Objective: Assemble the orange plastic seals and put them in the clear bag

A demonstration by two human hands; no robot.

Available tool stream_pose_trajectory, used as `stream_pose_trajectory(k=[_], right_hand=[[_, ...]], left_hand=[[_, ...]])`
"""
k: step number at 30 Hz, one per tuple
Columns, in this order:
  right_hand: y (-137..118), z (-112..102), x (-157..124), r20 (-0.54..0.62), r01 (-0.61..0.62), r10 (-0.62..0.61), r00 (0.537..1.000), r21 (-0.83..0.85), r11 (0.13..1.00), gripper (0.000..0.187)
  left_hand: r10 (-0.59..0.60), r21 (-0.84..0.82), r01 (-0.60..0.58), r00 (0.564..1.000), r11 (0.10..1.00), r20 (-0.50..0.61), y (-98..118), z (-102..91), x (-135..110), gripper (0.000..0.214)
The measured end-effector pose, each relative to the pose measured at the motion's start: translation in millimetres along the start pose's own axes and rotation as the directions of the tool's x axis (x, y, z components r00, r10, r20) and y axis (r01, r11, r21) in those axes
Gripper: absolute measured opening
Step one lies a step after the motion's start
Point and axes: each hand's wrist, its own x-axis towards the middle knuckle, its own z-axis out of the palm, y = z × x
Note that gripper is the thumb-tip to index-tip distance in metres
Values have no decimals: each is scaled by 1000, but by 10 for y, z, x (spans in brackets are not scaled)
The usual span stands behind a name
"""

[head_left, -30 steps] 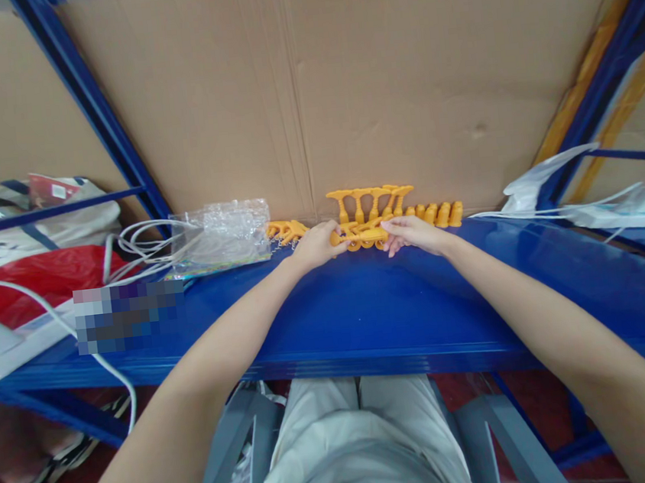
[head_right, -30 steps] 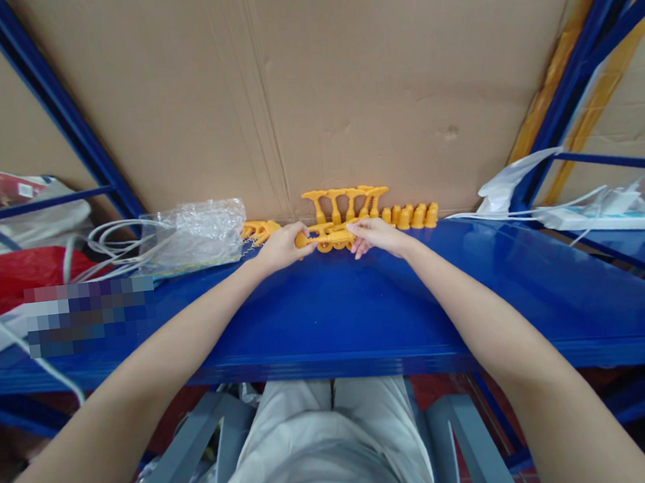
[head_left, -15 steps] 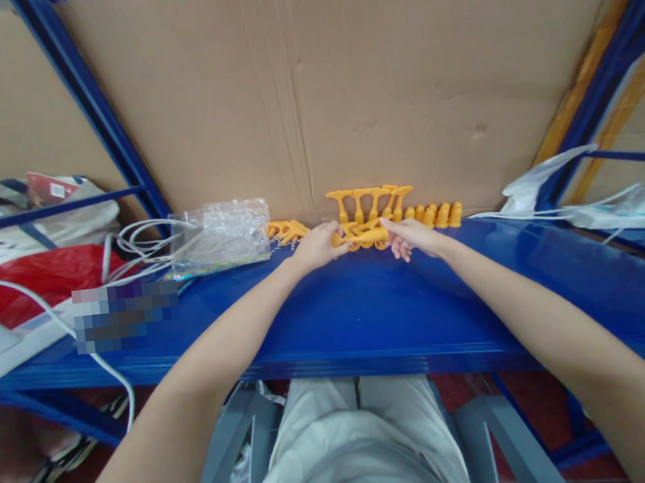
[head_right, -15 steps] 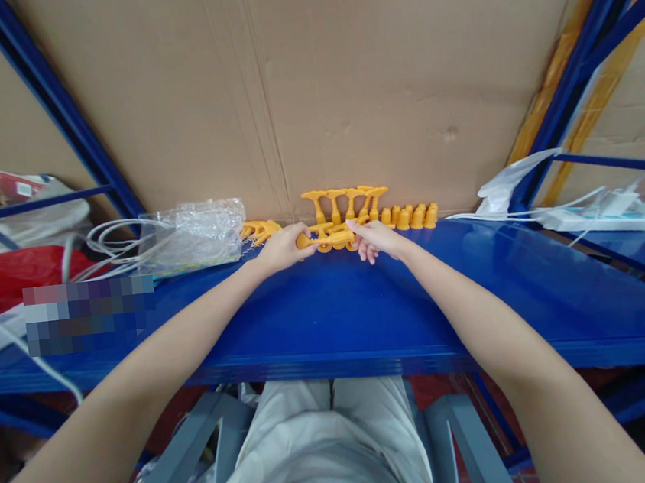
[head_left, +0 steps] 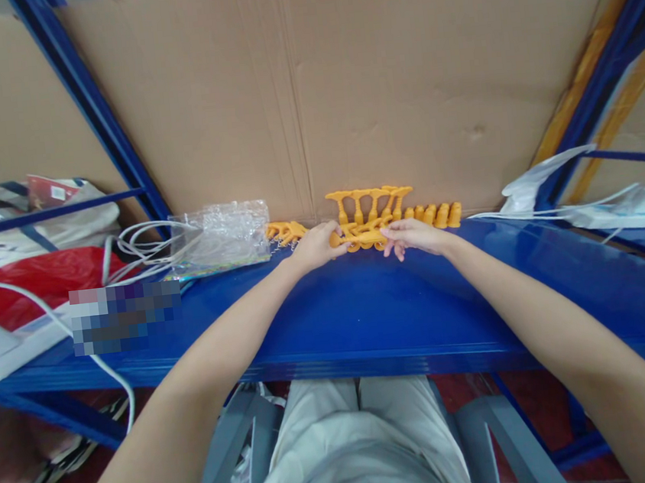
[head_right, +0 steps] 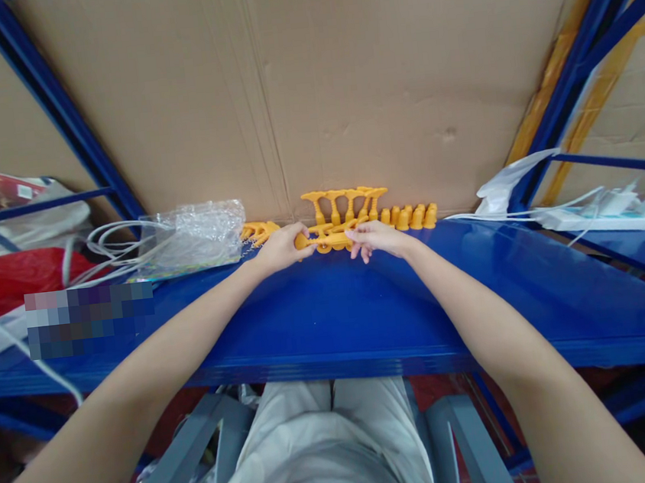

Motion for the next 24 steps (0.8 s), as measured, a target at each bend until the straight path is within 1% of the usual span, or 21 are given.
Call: stream_pose_trajectory(k=[3,5,7,9,10,12,13,16,18,19,21,24], right_hand=[[15,26,21,-9,-40,40,999,2,999,54],[24,24,29,-24,-55,55,998,-19,998,58],[28,3,28,-28,-52,51,998,-41,998,51],[32,-26,22,-36,-15,13,999,-49,999,36],[35,-38,19,-43,10,-12,999,-49,999,35],[42,-52,20,-60,48,-50,997,-48,998,43],[44,-52,22,-66,55,-58,996,-49,997,41],[33,-35,23,-70,46,-50,996,-61,997,25],[10,-19,15,-56,41,-45,997,-76,996,20],[-5,-11,8,-49,39,-44,998,-84,996,22],[-34,6,-6,-39,29,-32,999,-89,996,32],[-69,39,-20,-56,-20,17,998,-57,998,46]], left_hand=[[1,13,0,1000,1000,-17,-6,4,5,18],[-3,12,4,1000,1000,-25,-16,6,12,18],[-3,10,3,1000,1000,-24,-29,6,19,18],[-3,11,3,1000,1000,-15,-40,5,23,18],[-4,12,4,1000,1000,-12,-44,5,24,18],[-3,15,4,1000,1000,-11,-46,6,23,17],[-3,16,3,1000,1000,-13,-45,7,21,17],[-7,23,7,1000,1000,-15,-35,7,16,18],[-5,23,6,1000,1000,-15,-26,5,14,18],[-3,21,3,1000,1000,-16,-21,4,13,18],[1,10,-1,1000,1000,-19,-12,2,11,18],[-9,-8,9,1000,1000,-22,2,-3,9,19]])
